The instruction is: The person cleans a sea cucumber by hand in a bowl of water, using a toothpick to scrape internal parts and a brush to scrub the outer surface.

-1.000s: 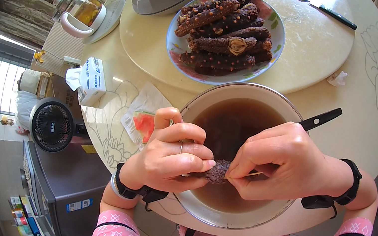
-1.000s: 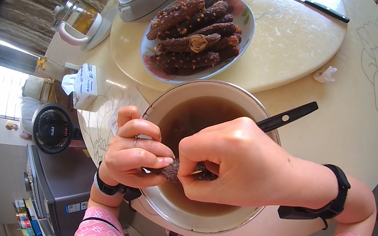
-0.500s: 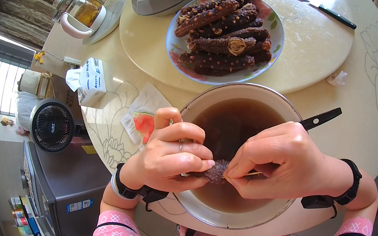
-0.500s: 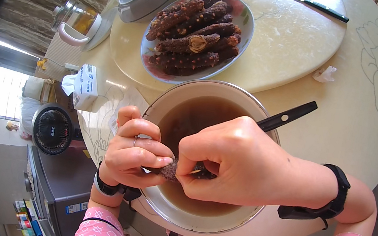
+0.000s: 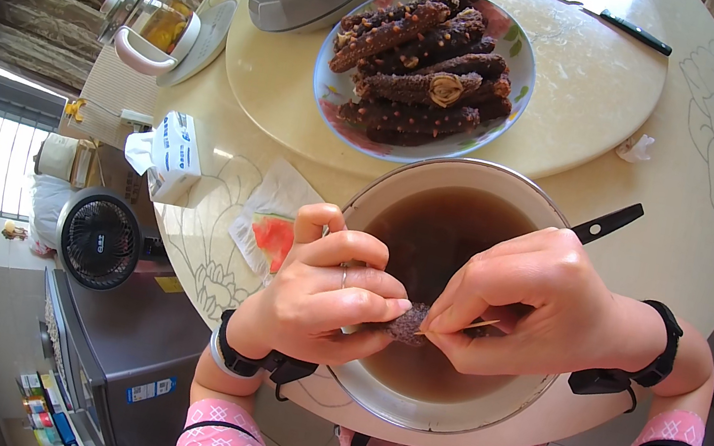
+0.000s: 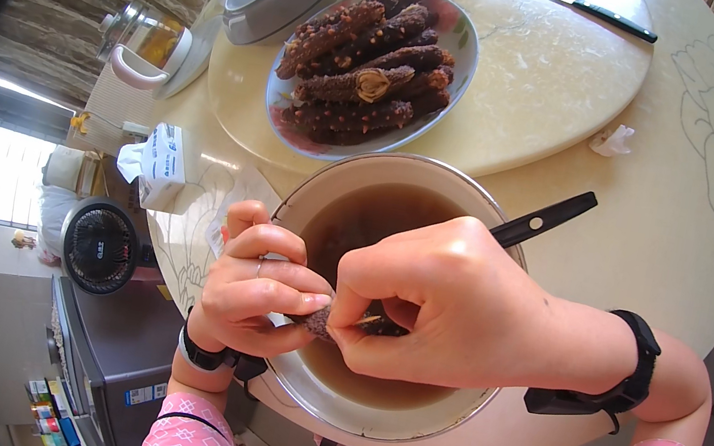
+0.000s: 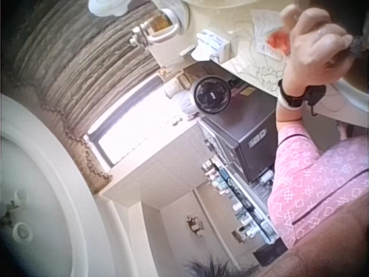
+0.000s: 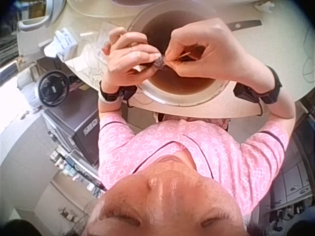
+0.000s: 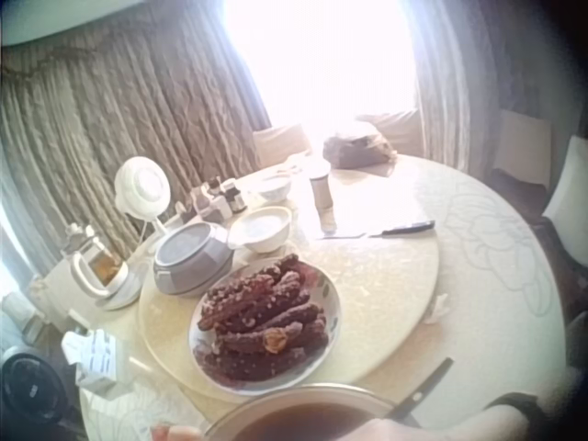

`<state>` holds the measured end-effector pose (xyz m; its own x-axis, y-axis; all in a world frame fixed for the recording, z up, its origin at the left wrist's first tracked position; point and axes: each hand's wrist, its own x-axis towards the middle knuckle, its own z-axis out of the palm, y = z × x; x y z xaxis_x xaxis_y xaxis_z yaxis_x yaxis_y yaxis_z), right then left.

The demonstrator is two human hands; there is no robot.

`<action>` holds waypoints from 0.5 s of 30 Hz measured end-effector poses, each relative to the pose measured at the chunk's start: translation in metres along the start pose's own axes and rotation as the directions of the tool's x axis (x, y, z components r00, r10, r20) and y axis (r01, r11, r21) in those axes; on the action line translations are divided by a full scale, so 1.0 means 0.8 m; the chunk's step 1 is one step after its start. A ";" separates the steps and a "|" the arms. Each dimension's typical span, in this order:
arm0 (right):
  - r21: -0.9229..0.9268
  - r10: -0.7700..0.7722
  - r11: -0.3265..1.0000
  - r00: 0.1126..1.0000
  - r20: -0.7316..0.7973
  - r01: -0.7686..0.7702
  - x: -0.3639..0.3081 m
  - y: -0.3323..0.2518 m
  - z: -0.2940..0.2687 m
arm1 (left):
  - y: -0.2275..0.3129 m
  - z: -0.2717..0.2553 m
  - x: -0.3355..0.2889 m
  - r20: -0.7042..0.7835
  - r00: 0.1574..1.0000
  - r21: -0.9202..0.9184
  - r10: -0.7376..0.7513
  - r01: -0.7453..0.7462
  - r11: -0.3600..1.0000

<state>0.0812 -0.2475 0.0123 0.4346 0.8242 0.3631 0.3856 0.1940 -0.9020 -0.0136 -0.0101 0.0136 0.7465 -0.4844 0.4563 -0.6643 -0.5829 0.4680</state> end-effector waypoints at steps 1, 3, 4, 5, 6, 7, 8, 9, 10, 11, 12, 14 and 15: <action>0.003 -0.005 1.000 1.000 -0.007 0.005 0.000 0.000 0.000 | 0.000 0.000 0.000 0.001 1.000 0.005 0.001 -0.001 1.000; 0.006 -0.010 1.000 1.000 -0.015 0.010 0.001 0.001 0.000 | 0.000 0.001 0.000 0.002 1.000 0.009 0.002 -0.002 1.000; -0.009 -0.025 1.000 1.000 -0.006 0.025 0.001 0.000 0.000 | 0.001 0.001 -0.001 0.003 1.000 0.017 -0.013 0.013 1.000; -0.024 -0.040 0.999 0.999 0.003 0.040 0.001 0.000 0.001 | 0.002 0.001 -0.001 0.003 1.000 0.026 -0.027 0.027 0.999; -0.024 -0.042 0.999 0.999 0.003 0.042 0.001 0.001 0.001 | 0.003 0.001 -0.002 0.004 1.000 0.027 -0.028 0.027 0.999; -0.018 -0.043 0.999 0.999 0.007 0.043 0.000 0.003 0.002 | 0.003 0.002 -0.002 0.003 1.000 0.035 -0.025 0.025 0.999; -0.012 -0.045 0.999 0.999 0.011 0.045 0.000 0.004 0.002 | 0.002 0.002 -0.002 0.002 1.000 0.044 -0.022 0.022 0.999; -0.013 -0.044 0.999 0.999 0.010 0.044 -0.001 0.003 0.003 | 0.002 0.002 -0.001 0.002 1.000 0.043 -0.022 0.022 0.999; 0.009 -0.027 1.000 1.000 0.003 0.027 -0.002 0.002 0.004 | 0.002 0.001 0.000 0.006 1.000 0.044 -0.007 0.007 0.999; 0.030 -0.010 1.000 1.000 -0.003 0.010 -0.003 0.002 0.005 | 0.002 0.000 0.001 0.009 1.000 0.045 0.008 -0.008 0.999; 0.029 -0.010 1.000 1.000 -0.003 0.010 -0.002 0.001 0.004 | 0.002 0.001 0.001 0.009 1.000 0.045 0.008 -0.008 0.999; 0.025 -0.010 1.000 1.000 -0.011 0.010 -0.002 0.001 0.004 | 0.002 0.001 0.001 0.003 1.000 0.051 0.007 -0.007 0.999; 0.025 -0.010 1.000 1.000 -0.011 0.010 -0.002 0.001 0.004 | 0.002 0.001 0.001 0.003 1.000 0.050 0.008 -0.008 0.999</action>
<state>0.0782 -0.2470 0.0106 0.4398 0.8164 0.3742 0.3697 0.2152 -0.9039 -0.0140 -0.0120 0.0137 0.7416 -0.4909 0.4573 -0.6672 -0.6112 0.4259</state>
